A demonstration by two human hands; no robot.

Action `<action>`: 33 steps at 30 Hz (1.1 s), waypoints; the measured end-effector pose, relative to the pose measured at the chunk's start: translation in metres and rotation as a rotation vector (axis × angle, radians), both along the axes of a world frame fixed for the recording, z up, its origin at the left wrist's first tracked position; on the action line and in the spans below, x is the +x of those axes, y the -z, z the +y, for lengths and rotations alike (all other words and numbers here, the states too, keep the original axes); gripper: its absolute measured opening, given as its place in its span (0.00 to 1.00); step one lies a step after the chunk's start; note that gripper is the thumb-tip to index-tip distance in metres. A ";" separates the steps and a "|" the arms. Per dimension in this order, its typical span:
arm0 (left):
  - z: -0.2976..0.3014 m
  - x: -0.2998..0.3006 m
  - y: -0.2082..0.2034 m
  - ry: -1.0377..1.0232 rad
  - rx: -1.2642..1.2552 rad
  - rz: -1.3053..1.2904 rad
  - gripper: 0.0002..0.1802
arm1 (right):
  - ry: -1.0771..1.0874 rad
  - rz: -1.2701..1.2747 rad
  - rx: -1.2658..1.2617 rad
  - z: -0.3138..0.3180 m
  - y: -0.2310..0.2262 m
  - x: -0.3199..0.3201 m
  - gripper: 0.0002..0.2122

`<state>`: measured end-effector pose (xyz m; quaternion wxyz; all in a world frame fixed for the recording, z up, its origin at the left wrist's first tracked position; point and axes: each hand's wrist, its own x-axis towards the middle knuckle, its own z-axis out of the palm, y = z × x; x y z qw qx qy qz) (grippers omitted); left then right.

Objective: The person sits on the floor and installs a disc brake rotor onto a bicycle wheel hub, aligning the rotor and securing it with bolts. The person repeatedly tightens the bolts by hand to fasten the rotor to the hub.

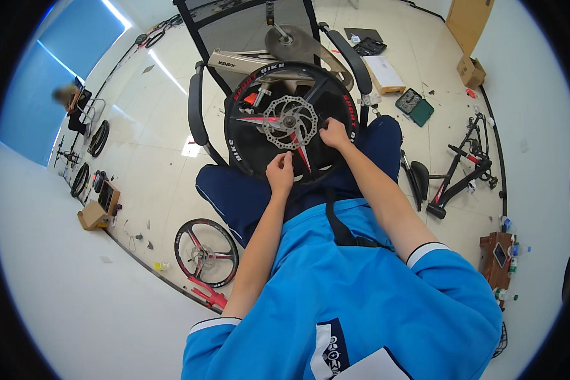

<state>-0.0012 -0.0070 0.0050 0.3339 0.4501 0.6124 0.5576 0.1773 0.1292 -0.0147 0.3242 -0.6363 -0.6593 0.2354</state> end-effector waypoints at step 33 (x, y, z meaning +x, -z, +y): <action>0.052 -0.064 -0.124 0.155 0.091 -0.311 0.16 | -0.459 0.716 -0.299 -0.010 -0.192 0.011 0.08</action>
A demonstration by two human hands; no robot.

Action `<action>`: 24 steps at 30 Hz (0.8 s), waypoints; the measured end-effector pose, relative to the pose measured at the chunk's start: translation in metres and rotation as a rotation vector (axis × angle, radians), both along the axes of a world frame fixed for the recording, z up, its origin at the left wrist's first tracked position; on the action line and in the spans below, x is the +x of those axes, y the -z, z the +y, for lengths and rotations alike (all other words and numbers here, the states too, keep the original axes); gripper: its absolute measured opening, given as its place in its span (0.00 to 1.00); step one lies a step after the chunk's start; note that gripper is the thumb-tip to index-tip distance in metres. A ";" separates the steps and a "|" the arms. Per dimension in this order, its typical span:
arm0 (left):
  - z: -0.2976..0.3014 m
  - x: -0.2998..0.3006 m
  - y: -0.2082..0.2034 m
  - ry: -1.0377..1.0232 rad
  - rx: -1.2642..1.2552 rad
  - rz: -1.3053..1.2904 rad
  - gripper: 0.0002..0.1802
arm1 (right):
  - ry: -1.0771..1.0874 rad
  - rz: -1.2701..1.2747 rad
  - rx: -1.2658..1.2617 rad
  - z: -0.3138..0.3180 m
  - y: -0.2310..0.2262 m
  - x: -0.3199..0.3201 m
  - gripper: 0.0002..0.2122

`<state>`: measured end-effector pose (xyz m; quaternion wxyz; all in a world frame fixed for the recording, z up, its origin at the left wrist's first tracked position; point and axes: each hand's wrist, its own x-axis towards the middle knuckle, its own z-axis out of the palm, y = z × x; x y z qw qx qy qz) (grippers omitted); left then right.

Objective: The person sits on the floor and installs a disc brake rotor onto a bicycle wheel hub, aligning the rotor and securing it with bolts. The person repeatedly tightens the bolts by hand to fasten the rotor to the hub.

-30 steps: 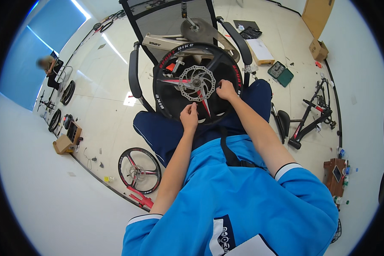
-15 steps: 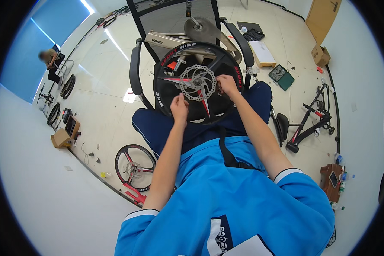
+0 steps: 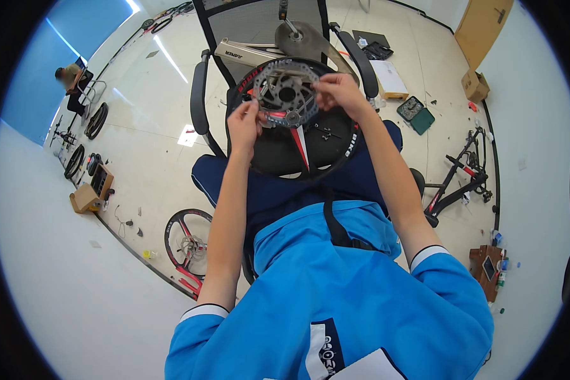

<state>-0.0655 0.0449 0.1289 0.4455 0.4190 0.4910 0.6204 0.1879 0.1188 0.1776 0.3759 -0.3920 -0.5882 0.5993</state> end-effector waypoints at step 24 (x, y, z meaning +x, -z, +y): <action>0.021 0.006 0.088 -0.091 -0.083 0.380 0.08 | 0.274 -0.210 0.162 0.009 0.130 -0.015 0.13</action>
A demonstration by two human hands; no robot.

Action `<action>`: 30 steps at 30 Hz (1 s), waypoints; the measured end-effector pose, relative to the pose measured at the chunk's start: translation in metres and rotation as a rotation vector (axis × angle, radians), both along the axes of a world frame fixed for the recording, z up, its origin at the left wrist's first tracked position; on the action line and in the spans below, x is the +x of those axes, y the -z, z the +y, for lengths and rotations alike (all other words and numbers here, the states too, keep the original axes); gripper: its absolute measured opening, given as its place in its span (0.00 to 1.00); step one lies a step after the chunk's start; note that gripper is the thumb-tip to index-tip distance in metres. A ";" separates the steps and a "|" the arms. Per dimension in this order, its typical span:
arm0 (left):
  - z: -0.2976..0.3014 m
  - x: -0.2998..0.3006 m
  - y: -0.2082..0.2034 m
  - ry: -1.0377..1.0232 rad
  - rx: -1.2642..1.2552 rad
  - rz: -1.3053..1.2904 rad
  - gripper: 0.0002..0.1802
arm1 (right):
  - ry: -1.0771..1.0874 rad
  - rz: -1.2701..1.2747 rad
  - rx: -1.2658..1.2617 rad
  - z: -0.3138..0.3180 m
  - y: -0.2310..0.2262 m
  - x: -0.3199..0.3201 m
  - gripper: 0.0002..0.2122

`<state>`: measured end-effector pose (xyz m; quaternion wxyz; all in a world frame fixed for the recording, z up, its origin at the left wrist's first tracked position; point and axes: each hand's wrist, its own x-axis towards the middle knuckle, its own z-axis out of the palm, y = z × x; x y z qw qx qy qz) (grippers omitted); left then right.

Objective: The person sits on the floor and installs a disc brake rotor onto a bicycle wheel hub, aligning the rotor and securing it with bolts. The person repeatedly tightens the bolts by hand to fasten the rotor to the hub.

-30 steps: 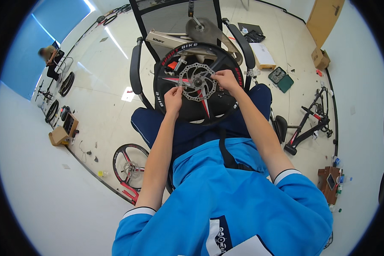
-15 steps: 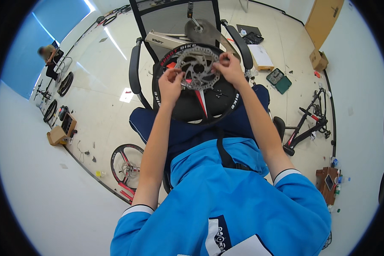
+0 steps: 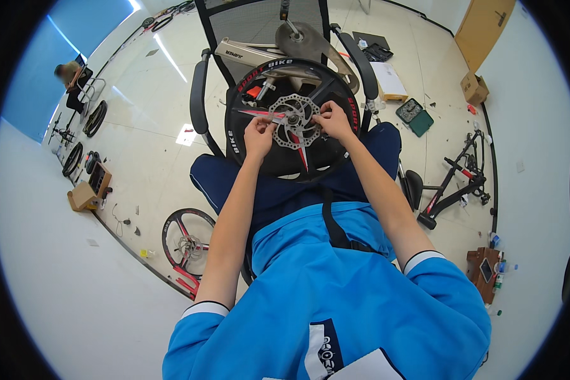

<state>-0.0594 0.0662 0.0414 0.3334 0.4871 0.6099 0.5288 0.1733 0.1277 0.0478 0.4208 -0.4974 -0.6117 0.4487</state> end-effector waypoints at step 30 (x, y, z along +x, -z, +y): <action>0.012 -0.002 0.004 -0.079 0.087 0.089 0.08 | 0.054 0.193 -0.111 -0.030 0.010 -0.009 0.13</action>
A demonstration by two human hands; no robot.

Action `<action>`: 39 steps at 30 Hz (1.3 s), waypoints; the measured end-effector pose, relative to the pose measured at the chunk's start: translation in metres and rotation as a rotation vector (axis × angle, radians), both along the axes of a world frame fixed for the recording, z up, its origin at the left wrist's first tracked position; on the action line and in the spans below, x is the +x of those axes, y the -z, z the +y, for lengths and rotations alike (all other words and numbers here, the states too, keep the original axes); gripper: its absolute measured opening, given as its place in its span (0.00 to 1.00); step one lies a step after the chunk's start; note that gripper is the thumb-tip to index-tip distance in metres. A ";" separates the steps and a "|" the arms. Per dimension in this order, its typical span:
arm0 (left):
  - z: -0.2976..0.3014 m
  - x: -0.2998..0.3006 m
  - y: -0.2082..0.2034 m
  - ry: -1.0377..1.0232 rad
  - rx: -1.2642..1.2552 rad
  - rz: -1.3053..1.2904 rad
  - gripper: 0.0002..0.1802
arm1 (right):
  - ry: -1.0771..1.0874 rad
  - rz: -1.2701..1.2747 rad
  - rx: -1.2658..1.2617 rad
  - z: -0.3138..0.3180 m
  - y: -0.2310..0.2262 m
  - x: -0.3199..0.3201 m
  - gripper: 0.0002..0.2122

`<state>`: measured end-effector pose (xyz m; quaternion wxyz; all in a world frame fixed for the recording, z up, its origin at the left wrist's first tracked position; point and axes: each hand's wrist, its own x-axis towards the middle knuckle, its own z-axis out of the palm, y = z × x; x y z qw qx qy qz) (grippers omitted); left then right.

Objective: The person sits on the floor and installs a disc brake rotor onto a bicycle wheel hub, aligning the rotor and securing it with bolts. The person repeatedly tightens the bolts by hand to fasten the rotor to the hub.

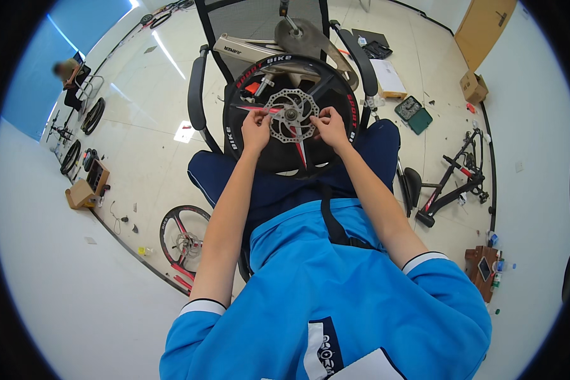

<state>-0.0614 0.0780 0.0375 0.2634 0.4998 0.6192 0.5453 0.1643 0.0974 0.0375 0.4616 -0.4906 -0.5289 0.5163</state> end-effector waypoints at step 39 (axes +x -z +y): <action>0.007 0.001 -0.009 -0.015 0.036 0.109 0.07 | -0.008 0.060 -0.137 -0.012 0.003 0.001 0.12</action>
